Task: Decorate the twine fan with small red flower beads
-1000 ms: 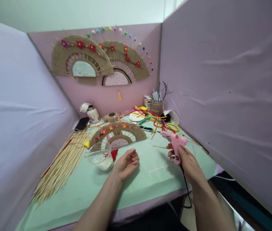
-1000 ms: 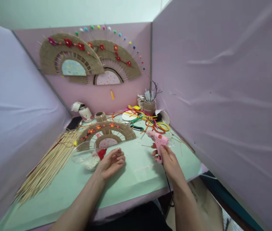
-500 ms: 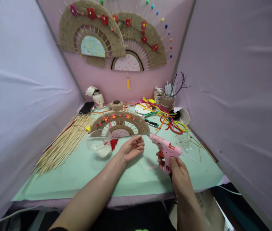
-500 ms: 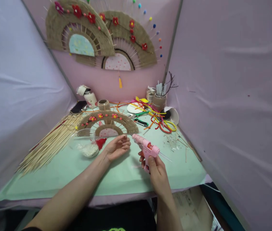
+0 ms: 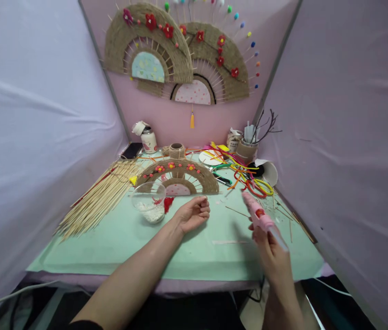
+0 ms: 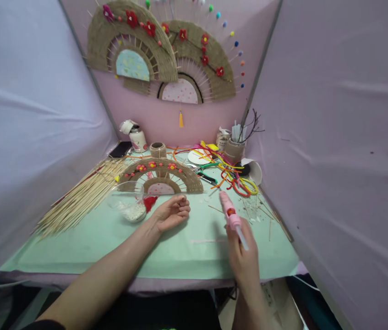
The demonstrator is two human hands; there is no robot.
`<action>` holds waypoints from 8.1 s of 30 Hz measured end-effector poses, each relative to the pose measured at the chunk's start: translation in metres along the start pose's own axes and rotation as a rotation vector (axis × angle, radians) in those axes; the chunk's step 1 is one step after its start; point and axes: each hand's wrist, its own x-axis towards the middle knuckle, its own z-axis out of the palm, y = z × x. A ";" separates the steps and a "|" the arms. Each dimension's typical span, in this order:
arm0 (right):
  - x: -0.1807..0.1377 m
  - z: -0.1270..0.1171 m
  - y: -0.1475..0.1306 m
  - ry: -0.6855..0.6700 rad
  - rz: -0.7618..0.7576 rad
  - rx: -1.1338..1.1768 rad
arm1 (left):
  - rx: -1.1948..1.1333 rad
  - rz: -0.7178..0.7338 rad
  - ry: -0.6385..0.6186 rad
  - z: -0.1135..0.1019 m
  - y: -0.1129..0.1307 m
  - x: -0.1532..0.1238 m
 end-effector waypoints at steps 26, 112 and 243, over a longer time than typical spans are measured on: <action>0.105 0.057 -0.149 -0.193 -0.418 -0.207 | 0.001 0.454 0.111 -0.078 0.046 -0.171; -0.031 0.018 -0.003 -0.329 0.115 0.552 | 0.156 0.097 -0.025 0.000 -0.010 0.007; 0.122 0.130 -0.069 -0.117 -0.314 0.088 | 2.411 0.440 0.282 0.198 0.131 0.023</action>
